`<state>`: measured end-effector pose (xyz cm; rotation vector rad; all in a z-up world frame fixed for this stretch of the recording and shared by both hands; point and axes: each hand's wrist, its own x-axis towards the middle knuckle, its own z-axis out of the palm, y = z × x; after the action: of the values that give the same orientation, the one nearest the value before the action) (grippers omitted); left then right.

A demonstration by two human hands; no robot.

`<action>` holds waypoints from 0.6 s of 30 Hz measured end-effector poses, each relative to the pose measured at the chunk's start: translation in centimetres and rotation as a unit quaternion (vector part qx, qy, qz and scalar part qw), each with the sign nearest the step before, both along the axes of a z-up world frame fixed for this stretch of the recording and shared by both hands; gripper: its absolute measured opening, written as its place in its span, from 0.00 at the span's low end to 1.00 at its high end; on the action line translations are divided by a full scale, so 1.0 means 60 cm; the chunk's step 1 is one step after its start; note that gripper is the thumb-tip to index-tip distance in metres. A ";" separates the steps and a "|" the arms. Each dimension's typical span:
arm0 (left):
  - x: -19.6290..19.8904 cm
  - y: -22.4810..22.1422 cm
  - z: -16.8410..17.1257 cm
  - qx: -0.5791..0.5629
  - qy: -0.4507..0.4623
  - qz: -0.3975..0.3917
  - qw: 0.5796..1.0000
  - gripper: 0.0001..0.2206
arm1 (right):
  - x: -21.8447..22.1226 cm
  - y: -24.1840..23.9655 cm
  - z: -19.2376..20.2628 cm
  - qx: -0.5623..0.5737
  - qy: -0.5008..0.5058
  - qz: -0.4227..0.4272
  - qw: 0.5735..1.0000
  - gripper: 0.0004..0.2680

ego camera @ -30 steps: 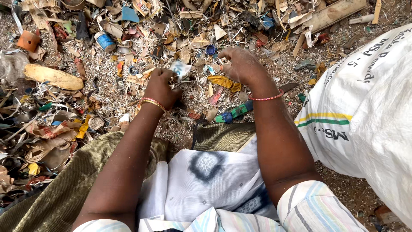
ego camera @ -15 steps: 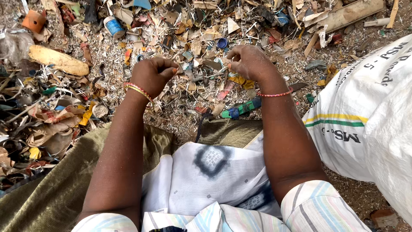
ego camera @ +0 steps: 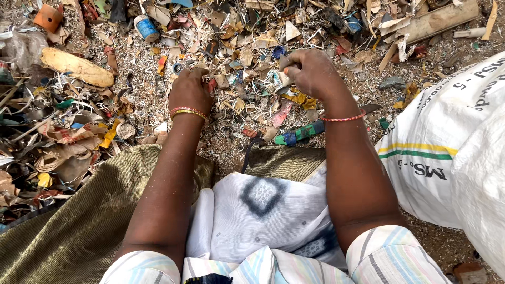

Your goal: The person sits on the ground and sorts through a large pile of waste scraps by hand, picking out specific pieces of plastic and cardboard and placing them into white bags.

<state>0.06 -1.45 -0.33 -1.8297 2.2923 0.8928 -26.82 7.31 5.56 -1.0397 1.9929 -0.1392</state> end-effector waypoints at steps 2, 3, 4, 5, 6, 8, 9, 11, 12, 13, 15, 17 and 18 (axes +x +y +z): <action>-0.009 -0.011 -0.004 0.000 0.011 -0.046 0.999 0.14 | -0.007 0.006 0.005 0.023 0.006 0.012 1.000 0.08; -0.013 -0.014 -0.007 0.000 0.017 -0.069 0.997 0.14 | -0.007 0.007 0.005 0.011 0.025 0.003 1.000 0.09; -0.018 -0.012 -0.011 0.009 -0.009 -0.094 0.995 0.16 | -0.007 0.009 0.006 0.001 0.046 -0.005 0.999 0.11; -0.024 -0.008 -0.013 0.017 -0.035 -0.119 0.992 0.17 | -0.007 0.011 0.007 -0.010 0.066 -0.013 0.998 0.13; -0.030 -0.004 -0.015 0.025 -0.059 -0.144 0.987 0.19 | -0.009 0.012 0.008 -0.023 0.087 -0.012 0.996 0.14; -0.035 0.009 -0.013 -0.018 -0.075 -0.149 0.986 0.14 | -0.012 0.010 0.011 -0.048 0.128 -0.011 0.991 0.16; -0.036 0.014 -0.009 -0.039 -0.083 -0.151 0.984 0.12 | -0.015 0.008 0.011 -0.044 0.124 -0.012 0.991 0.16; -0.030 0.019 0.002 0.033 -0.092 -0.187 0.978 0.17 | -0.017 0.007 0.011 -0.035 0.115 -0.015 0.993 0.16; -0.028 0.022 0.009 0.071 -0.097 -0.202 0.972 0.21 | -0.016 0.007 0.009 -0.011 0.104 -0.032 0.994 0.15; -0.028 0.021 0.014 0.082 -0.086 -0.217 0.969 0.24 | -0.014 0.007 0.008 0.013 0.092 -0.049 0.994 0.15; -0.036 0.011 0.025 0.101 -0.066 -0.241 0.963 0.31 | -0.008 0.002 0.010 0.037 0.076 -0.063 0.994 0.15; -0.064 -0.009 0.028 0.099 -0.015 -0.195 0.976 0.32 | -0.004 -0.002 0.015 0.037 0.066 -0.062 0.995 0.14; -0.084 -0.022 0.026 0.098 0.013 -0.174 0.980 0.33 | -0.004 -0.004 0.017 0.037 0.072 -0.059 0.995 0.14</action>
<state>-4.95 -2.80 1.22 -1.2926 2.3391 1.0397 -27.06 7.09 6.59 -0.9075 2.1738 -0.0552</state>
